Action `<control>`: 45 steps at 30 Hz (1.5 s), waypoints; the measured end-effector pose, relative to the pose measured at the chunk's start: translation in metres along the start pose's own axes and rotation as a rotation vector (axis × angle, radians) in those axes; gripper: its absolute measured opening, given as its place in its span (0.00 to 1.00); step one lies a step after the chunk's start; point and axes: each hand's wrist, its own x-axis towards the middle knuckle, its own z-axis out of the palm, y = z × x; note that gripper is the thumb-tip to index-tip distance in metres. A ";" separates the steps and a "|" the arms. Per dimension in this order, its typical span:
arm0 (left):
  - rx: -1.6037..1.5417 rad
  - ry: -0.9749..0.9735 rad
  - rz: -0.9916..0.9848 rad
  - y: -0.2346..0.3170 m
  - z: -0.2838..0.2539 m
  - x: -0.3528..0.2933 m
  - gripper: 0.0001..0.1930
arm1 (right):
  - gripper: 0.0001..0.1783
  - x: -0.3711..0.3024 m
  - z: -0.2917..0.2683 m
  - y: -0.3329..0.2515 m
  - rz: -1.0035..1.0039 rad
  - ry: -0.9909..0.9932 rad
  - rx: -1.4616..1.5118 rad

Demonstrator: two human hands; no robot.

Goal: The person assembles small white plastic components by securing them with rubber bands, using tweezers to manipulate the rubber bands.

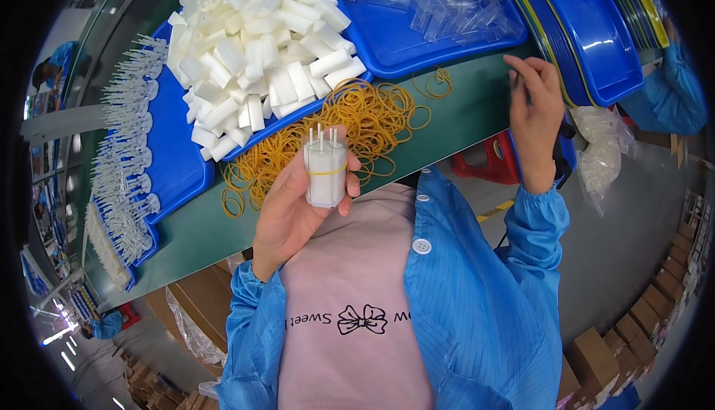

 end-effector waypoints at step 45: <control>-0.145 0.116 0.058 0.007 0.001 -0.009 0.26 | 0.40 -0.019 0.052 -0.152 -0.402 -0.432 0.503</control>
